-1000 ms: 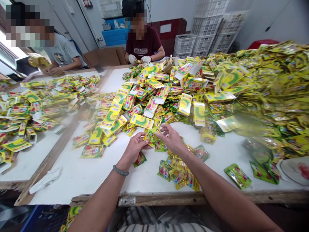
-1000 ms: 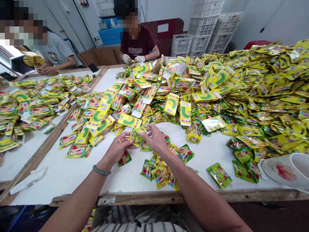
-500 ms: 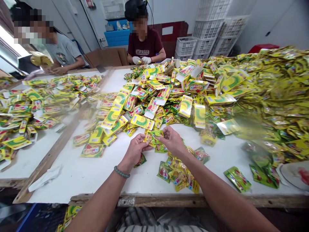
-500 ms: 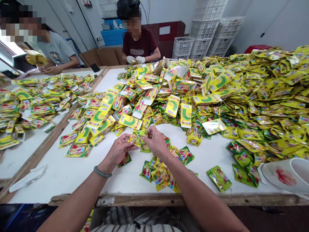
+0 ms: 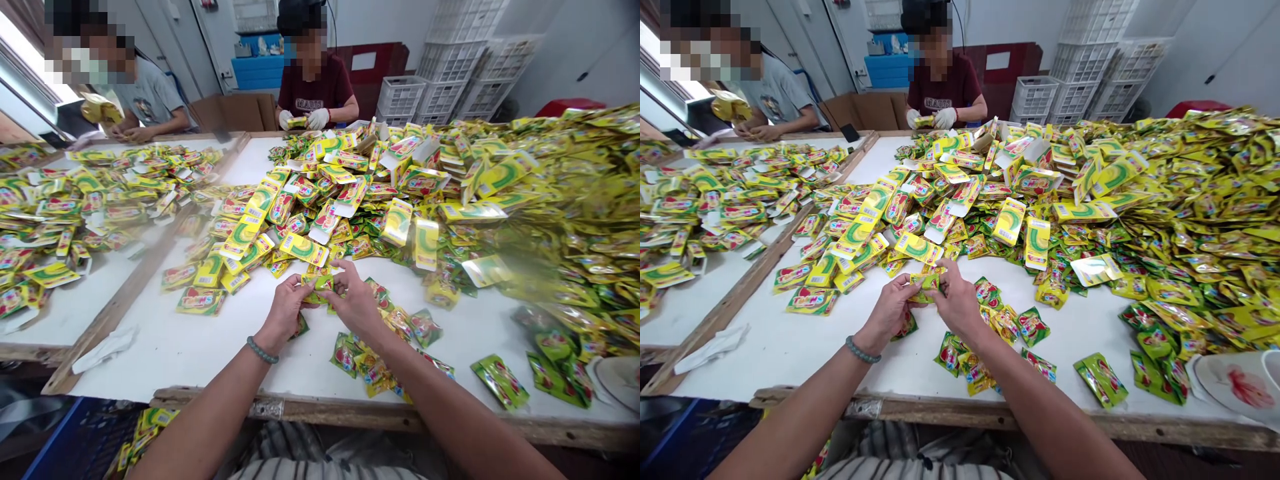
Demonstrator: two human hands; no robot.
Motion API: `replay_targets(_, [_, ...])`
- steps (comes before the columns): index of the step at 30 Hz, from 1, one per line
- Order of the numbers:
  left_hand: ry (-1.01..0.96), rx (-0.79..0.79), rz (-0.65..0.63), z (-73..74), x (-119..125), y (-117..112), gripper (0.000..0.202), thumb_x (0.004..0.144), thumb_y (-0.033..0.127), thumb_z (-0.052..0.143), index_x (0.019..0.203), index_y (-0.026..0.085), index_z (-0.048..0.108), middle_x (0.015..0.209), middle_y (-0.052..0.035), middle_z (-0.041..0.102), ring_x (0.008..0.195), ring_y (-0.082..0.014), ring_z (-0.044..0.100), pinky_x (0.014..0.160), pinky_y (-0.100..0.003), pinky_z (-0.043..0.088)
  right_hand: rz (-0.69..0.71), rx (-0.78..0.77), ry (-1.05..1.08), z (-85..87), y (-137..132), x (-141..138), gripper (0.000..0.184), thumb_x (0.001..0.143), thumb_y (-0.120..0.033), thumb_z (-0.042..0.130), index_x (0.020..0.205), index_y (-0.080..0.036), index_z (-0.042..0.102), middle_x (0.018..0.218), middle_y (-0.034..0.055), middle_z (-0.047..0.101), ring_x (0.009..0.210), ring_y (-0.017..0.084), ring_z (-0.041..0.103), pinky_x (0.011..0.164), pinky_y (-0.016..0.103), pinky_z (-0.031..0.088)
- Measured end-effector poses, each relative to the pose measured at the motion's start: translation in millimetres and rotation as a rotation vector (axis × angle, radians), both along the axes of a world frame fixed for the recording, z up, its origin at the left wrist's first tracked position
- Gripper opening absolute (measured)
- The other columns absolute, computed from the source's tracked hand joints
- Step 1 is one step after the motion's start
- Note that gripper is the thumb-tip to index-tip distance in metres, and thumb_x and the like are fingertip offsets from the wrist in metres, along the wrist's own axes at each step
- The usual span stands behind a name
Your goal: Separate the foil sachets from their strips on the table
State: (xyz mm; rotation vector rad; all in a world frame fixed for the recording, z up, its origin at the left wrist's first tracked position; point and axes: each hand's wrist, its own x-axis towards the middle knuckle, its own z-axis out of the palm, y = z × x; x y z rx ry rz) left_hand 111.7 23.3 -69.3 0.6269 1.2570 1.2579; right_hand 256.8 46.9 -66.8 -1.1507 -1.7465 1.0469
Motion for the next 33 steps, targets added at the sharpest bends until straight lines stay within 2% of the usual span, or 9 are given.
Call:
replay_targets(3, [0.019,0.05,0.026,-4.7,0,1,0.047,0.057,0.046,0.083,0.081,0.017,0.056,0.068,0.0013,0.067,0.058,-0.0135,0.063,0.053,-0.023,0.05,-0.001,-0.233,0.187,-3.4,9,2,0.055,0.072,-0.04,0.069,0.116,-0.022,0.043,0.078,-0.0014,0.062,0.065,0.016,0.059,0.058,0.027,0.047])
replay_targets(5, [0.01,0.097,0.026,-6.4,1,0,0.043,0.062,0.046,0.081,0.083,0.017,0.057,0.069,0.002,0.067,0.06,-0.0129,0.063,0.057,-0.023,0.05,-0.008,-0.287,0.204,-6.1,14,3,0.046,0.071,-0.045,0.069,0.105,-0.02,0.052,0.079,0.0009,0.063,0.067,0.016,0.059,0.059,0.027,0.048])
replay_targets(7, [-0.002,0.124,0.02,-6.6,3,-1,0.037,0.066,0.044,0.079,0.08,0.017,0.058,0.071,0.0021,0.066,0.064,-0.0119,0.062,0.062,-0.023,0.05,0.01,-0.276,0.151,-7.7,15,4,0.031,0.076,-0.047,0.064,0.087,-0.019,0.057,0.07,0.0008,0.061,0.062,0.015,0.056,0.056,0.027,0.045])
replay_targets(10, [0.01,0.143,-0.001,-5.8,5,-1,0.031,0.068,0.04,0.078,0.076,0.017,0.059,0.074,0.002,0.065,0.069,-0.0109,0.06,0.069,-0.023,0.049,-0.053,-0.143,0.064,-7.3,13,4,0.029,0.082,-0.046,0.057,0.071,-0.02,0.054,0.057,-0.002,0.051,0.053,0.013,0.045,0.051,0.025,0.037])
replay_targets(15, [0.054,0.101,0.02,-3.4,3,0,0.032,0.063,0.04,0.081,0.075,0.016,0.063,0.07,0.0019,0.063,0.065,-0.011,0.057,0.062,-0.023,0.048,-0.121,-0.066,0.025,-5.0,8,3,0.032,0.079,-0.052,0.06,0.078,-0.021,0.056,0.06,-0.0025,0.048,0.054,0.013,0.042,0.051,0.025,0.034])
replay_targets(20, [-0.003,0.054,0.03,-1.2,5,-2,0.036,0.061,0.044,0.081,0.07,0.014,0.064,0.067,0.0004,0.063,0.061,-0.0106,0.056,0.061,-0.024,0.048,-0.199,-0.014,-0.092,-2.9,10,6,0.034,0.075,-0.051,0.065,0.069,-0.022,0.049,0.057,-0.0038,0.043,0.054,0.012,0.035,0.051,0.025,0.03])
replay_targets(25, [-0.065,0.062,0.021,-2.5,7,-2,0.033,0.062,0.038,0.082,0.069,0.015,0.06,0.064,0.0024,0.062,0.06,-0.0095,0.056,0.06,-0.022,0.045,-0.122,-0.184,0.045,-4.3,8,2,0.031,0.074,-0.049,0.063,0.071,-0.022,0.048,0.059,-0.0034,0.046,0.054,0.012,0.04,0.05,0.024,0.031])
replay_targets(31, [-0.185,-0.003,-0.011,-5.8,0,-1,0.034,0.057,0.028,0.086,0.075,0.016,0.061,0.073,0.0,0.068,0.066,-0.0123,0.063,0.069,-0.025,0.049,-0.098,-0.205,0.088,-11.1,9,-6,0.036,0.071,-0.047,0.067,0.065,-0.022,0.042,0.055,-0.0065,0.036,0.052,0.01,0.033,0.047,0.023,0.029])
replay_targets(33, [-0.202,0.006,-0.014,-5.6,-1,-1,0.032,0.058,0.027,0.086,0.075,0.016,0.061,0.074,0.0002,0.069,0.067,-0.0122,0.063,0.07,-0.025,0.049,-0.091,-0.271,0.157,-11.0,13,-4,0.04,0.066,-0.051,0.071,0.066,-0.022,0.045,0.056,-0.0062,0.04,0.053,0.01,0.037,0.048,0.023,0.032])
